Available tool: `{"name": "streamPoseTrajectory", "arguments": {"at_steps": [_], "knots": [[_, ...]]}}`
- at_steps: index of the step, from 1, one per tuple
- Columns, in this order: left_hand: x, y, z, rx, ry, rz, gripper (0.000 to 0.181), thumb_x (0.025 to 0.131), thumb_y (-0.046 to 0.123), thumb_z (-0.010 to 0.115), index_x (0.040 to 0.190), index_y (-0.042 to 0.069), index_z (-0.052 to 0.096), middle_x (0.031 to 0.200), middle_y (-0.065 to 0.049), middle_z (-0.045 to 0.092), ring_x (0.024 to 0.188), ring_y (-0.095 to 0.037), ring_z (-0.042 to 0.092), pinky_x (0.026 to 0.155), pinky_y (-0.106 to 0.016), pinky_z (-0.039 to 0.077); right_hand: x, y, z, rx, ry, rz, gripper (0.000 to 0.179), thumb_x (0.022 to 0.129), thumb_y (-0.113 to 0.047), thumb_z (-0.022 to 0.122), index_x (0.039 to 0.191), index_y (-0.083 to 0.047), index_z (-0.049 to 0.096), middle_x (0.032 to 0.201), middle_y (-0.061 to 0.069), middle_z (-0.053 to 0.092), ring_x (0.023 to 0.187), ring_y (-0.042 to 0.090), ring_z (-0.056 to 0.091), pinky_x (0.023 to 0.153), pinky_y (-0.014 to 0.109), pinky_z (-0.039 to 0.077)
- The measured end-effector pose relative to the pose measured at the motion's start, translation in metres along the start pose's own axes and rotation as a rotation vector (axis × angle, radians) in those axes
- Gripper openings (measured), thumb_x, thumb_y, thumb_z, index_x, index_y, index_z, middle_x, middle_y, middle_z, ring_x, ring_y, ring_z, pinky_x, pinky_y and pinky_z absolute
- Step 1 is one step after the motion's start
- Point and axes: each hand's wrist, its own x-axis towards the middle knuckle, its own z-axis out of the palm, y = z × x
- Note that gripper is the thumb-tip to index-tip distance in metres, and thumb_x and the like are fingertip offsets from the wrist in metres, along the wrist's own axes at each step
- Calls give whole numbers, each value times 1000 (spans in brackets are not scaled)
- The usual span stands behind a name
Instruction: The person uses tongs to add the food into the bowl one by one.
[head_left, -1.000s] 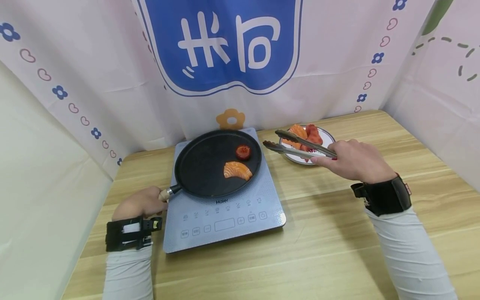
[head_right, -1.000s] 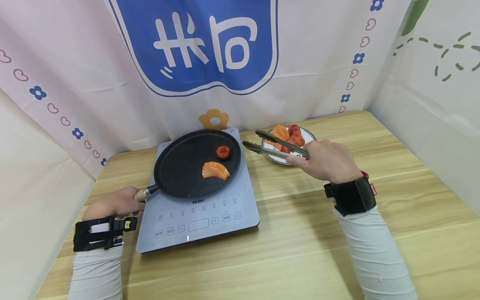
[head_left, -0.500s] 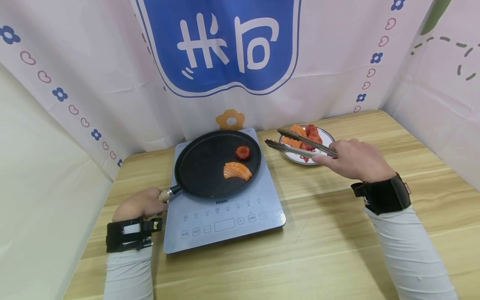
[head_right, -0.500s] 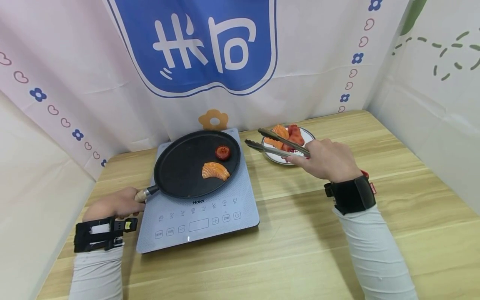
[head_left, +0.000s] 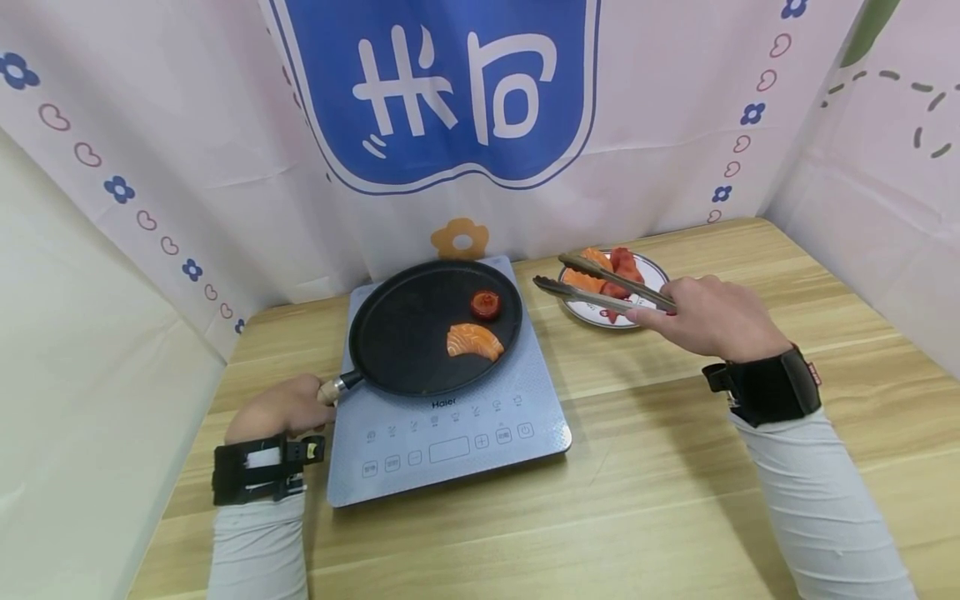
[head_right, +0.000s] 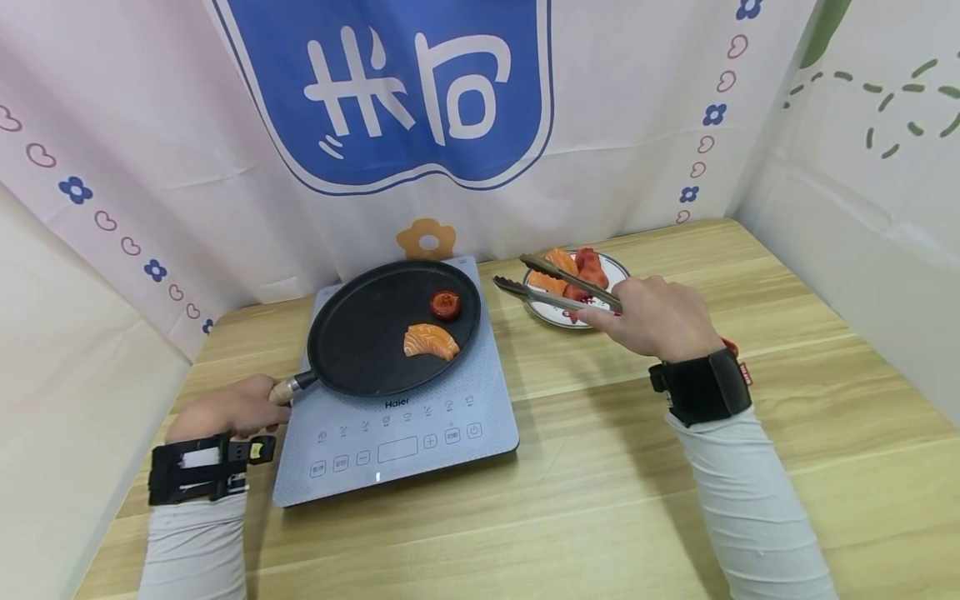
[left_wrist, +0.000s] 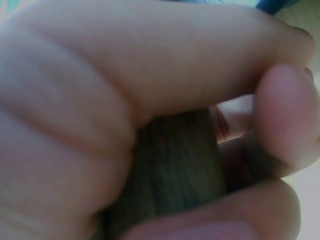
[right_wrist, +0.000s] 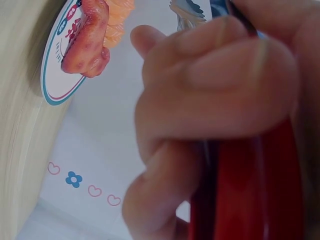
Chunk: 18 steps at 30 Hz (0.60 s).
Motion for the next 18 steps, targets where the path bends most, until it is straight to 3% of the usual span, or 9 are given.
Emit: {"name": "streamPoseTrajectory", "arguments": {"at_steps": [18], "knots": [[-1, 2, 0, -3, 2, -5, 25, 90, 12, 60, 69, 16, 47, 62, 4, 49, 54, -11, 47, 52, -25, 41, 1, 4, 1, -1, 11, 3, 59, 98, -67, 56, 89, -9, 63, 72, 5, 55, 68, 24, 55, 56, 36, 36]]}}
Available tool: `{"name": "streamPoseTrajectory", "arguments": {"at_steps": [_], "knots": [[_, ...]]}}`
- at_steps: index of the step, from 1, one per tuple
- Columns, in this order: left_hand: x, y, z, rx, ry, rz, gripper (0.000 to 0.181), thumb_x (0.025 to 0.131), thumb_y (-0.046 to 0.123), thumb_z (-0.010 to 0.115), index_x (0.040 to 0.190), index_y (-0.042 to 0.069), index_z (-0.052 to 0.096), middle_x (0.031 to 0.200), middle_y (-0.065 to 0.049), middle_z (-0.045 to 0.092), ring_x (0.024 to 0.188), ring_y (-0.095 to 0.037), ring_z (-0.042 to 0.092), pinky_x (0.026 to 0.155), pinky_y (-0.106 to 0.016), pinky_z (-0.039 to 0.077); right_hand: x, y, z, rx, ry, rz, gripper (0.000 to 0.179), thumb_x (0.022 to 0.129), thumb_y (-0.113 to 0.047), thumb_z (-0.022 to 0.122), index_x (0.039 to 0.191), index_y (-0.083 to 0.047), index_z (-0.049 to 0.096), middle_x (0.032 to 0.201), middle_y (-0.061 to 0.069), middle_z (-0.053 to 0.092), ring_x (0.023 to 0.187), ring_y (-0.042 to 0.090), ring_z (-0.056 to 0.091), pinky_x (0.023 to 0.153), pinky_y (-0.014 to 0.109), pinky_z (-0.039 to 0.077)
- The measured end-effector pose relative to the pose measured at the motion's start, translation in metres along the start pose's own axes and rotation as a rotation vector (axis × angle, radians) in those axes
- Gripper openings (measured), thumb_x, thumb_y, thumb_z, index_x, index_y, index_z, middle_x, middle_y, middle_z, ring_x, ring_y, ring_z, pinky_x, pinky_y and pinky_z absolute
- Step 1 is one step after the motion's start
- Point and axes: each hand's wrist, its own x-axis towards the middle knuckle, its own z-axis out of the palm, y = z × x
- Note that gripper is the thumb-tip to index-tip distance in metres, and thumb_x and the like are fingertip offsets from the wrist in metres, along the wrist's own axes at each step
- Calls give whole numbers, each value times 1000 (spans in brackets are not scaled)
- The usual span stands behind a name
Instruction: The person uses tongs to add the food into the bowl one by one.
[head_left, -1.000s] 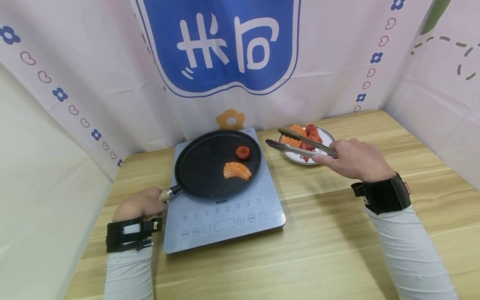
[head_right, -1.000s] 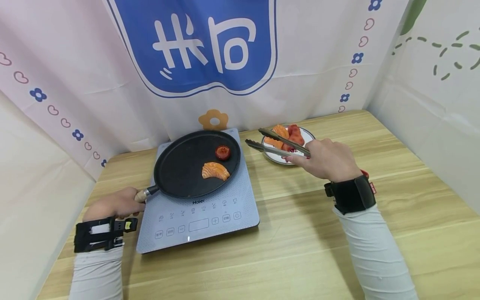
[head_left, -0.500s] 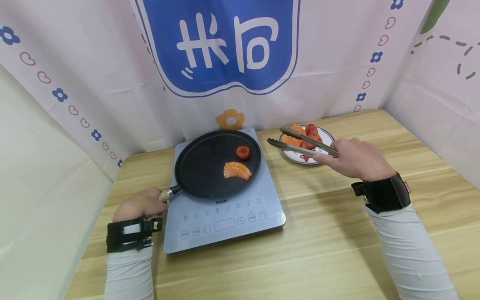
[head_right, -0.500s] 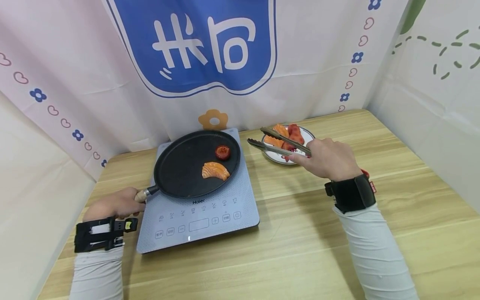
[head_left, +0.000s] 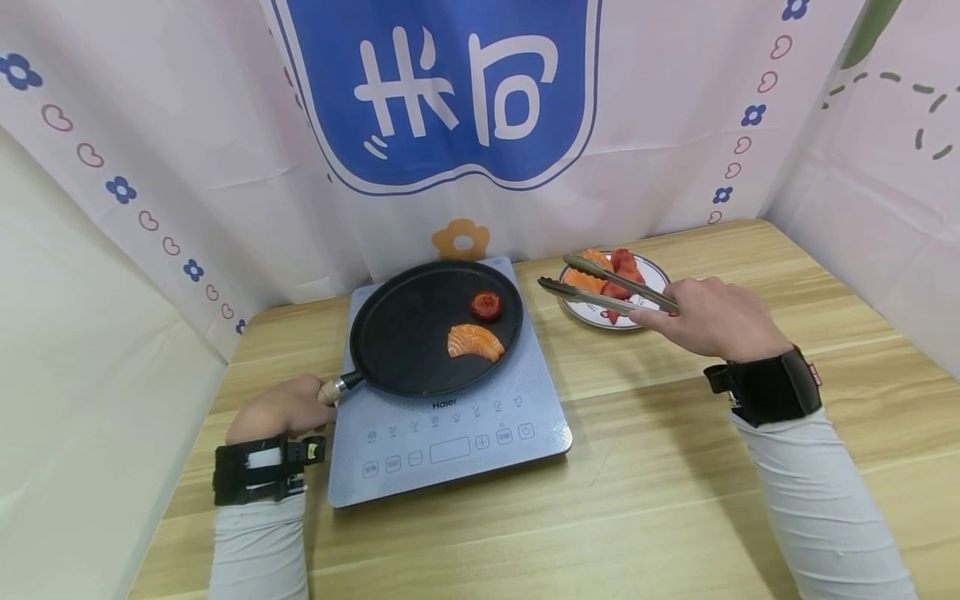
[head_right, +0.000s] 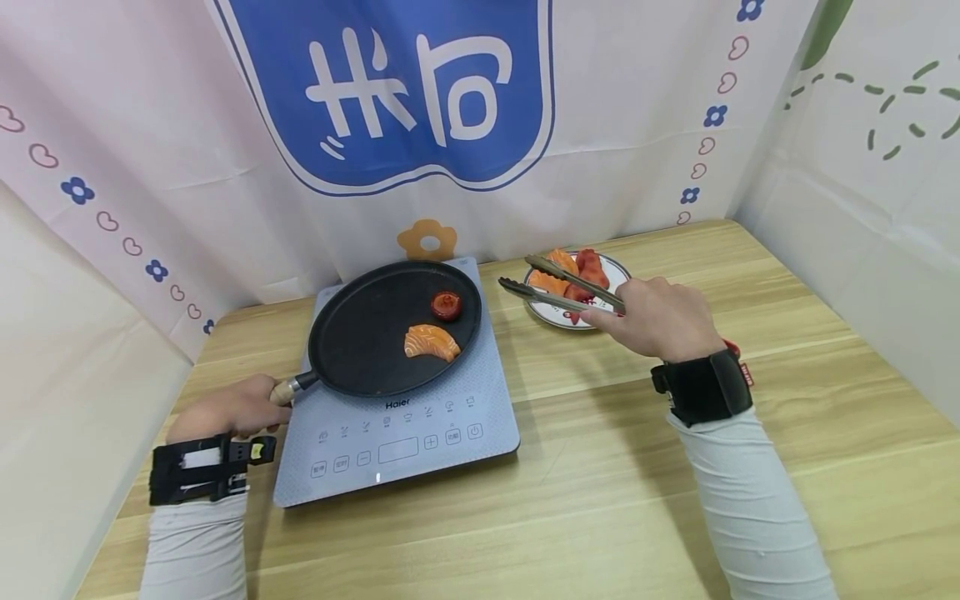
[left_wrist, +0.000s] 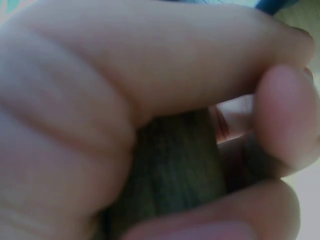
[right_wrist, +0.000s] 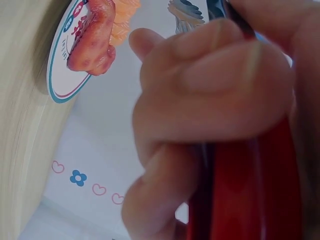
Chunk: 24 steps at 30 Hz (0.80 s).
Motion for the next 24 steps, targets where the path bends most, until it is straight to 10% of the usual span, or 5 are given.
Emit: {"name": "streamPoseTrajectory", "arguments": {"at_steps": [24], "knots": [[1, 0, 0, 0, 0, -7, 28, 92, 12, 60, 68, 17, 45, 61, 5, 48, 54, -11, 47, 53, -25, 41, 2, 3, 4, -7, 5, 28, 60, 97, -69, 56, 85, -10, 60, 71, 5, 54, 68, 24, 55, 55, 37, 37]]}}
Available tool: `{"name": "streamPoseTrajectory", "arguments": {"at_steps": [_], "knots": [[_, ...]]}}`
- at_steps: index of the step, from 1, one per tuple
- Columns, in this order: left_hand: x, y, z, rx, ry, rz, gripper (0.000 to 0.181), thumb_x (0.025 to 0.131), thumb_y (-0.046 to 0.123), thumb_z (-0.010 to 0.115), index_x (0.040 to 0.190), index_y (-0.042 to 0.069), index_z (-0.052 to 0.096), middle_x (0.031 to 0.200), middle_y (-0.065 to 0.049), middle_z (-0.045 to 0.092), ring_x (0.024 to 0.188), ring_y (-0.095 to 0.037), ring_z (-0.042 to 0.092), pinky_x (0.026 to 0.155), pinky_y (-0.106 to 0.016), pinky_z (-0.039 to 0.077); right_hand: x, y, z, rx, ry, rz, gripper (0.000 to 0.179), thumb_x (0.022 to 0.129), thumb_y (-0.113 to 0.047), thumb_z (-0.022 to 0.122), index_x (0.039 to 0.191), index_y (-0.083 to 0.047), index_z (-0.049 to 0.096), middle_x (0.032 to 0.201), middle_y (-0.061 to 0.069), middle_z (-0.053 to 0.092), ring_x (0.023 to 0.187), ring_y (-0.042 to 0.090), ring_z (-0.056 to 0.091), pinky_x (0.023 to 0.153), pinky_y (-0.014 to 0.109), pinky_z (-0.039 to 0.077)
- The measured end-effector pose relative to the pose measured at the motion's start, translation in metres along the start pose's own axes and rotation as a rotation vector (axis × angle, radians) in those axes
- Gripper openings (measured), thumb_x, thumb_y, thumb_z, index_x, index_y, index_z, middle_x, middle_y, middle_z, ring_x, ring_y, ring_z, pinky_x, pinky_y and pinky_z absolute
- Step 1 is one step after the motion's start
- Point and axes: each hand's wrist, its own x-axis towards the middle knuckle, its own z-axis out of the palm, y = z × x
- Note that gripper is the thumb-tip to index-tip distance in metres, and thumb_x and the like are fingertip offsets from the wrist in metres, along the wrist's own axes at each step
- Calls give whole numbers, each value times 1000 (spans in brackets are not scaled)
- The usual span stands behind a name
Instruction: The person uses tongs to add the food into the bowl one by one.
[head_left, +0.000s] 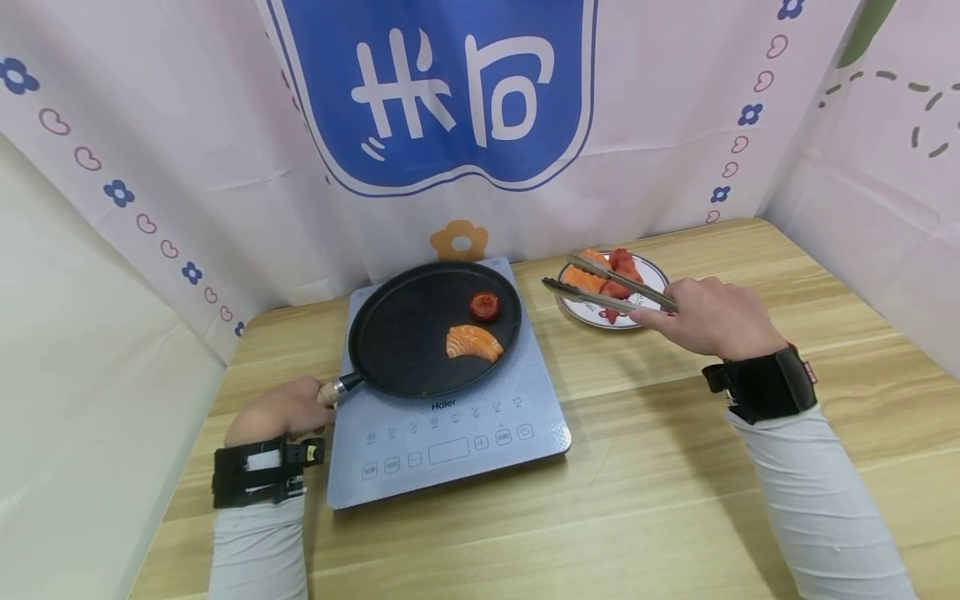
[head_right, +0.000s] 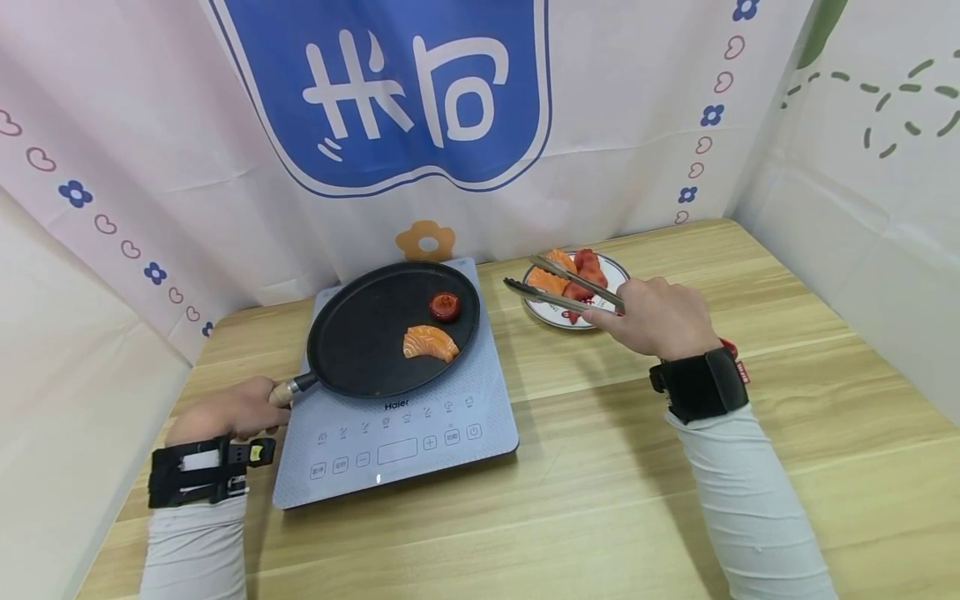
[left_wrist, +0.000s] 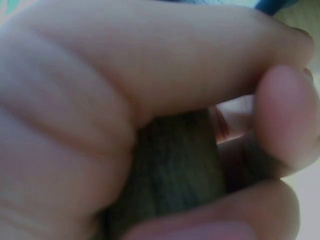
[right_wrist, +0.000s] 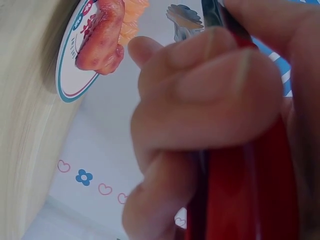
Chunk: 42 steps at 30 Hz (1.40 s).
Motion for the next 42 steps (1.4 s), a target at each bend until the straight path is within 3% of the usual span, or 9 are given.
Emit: {"name": "streamPoseTrajectory", "arguments": {"at_steps": [15, 22, 42], "knots": [[1, 0, 0, -8, -12, 4, 25, 95, 13, 58, 71, 14, 52, 62, 4, 49, 53, -10, 46, 51, -25, 41, 2, 3, 3, -12, 2, -1, 59, 99, -66, 56, 88, -9, 63, 71, 3, 55, 68, 24, 56, 54, 36, 37], [1, -2, 2, -4, 1, 14, 29, 92, 14, 60, 67, 17, 47, 59, 5, 48, 52, -10, 46, 52, -25, 40, 3, 5, 5, -17, 7, 6, 57, 99, -64, 57, 85, -9, 62, 69, 3, 52, 66, 24, 55, 54, 35, 35], [1, -2, 2, -13, 8, 28, 24, 91, 13, 61, 69, 15, 51, 61, 4, 51, 52, -11, 47, 51, -25, 41, 10, 12, 13, -19, -6, 36, 57, 99, -64, 57, 86, -9, 63, 67, 3, 49, 66, 25, 52, 56, 36, 33]]}}
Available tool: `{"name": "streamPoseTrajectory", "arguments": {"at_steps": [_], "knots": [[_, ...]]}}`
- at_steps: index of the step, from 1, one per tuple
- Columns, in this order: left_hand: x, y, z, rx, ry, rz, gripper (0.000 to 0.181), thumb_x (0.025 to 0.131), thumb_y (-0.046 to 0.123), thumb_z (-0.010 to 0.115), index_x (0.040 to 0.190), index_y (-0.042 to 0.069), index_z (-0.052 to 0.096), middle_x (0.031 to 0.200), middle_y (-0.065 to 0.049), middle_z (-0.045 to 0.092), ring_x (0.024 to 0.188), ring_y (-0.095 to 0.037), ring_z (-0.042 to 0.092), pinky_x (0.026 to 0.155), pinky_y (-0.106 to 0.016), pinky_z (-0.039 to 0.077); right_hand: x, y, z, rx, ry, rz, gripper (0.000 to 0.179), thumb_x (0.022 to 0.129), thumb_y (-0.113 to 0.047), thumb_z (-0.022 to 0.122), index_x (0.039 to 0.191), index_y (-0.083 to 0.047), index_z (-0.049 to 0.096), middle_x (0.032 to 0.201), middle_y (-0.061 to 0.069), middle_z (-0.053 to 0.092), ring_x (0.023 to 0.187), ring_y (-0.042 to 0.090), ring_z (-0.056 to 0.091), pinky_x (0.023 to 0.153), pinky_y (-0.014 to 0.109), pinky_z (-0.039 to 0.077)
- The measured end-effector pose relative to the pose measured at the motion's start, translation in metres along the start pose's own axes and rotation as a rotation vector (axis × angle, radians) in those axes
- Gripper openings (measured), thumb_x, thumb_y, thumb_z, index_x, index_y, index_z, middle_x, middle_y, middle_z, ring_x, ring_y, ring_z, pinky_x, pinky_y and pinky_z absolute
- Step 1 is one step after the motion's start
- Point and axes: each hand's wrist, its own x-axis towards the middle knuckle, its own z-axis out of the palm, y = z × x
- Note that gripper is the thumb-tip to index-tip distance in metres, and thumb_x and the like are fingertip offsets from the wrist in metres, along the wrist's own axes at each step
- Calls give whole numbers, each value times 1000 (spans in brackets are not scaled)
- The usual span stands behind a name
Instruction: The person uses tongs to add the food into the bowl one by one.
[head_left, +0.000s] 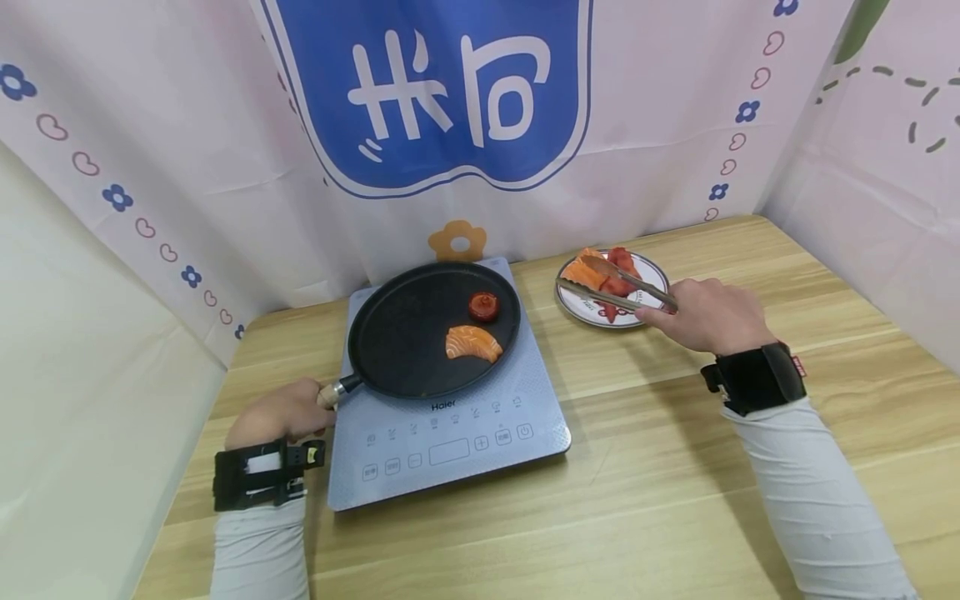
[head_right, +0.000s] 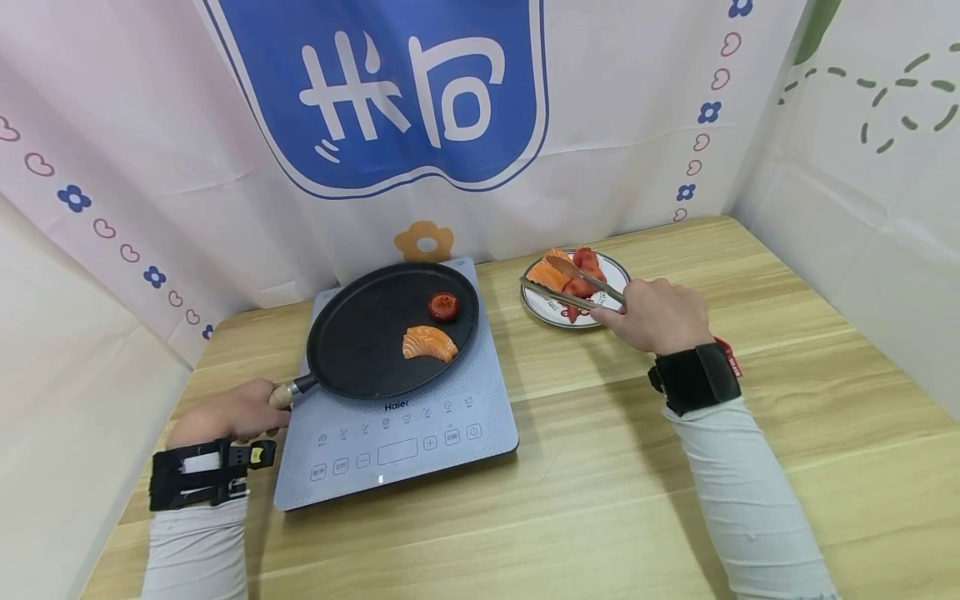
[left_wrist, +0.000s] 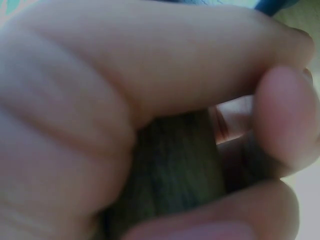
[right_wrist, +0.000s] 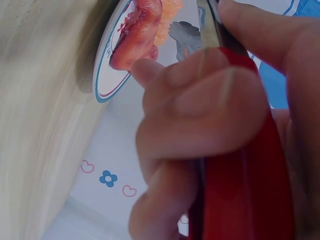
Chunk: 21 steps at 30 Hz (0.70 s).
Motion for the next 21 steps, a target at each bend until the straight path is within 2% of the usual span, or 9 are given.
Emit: {"name": "streamPoseTrajectory", "arguments": {"at_steps": [12, 21], "knots": [[0, 1, 0, 3, 1, -16, 23, 91, 13, 61, 70, 14, 52, 62, 3, 51, 54, -12, 47, 52, -26, 41, 3, 0, 4, 4, -6, 3, 56, 100, -60, 58, 91, -6, 67, 66, 3, 48, 64, 25, 50, 57, 36, 32], [0, 1, 0, 11, -4, -19, 23, 93, 14, 60, 71, 14, 53, 61, 3, 51, 53, -11, 47, 52, -25, 41, 6, -1, 9, -19, -7, 10, 53, 101, -57, 59, 86, -7, 66, 66, 3, 46, 63, 24, 50, 57, 35, 32]]}}
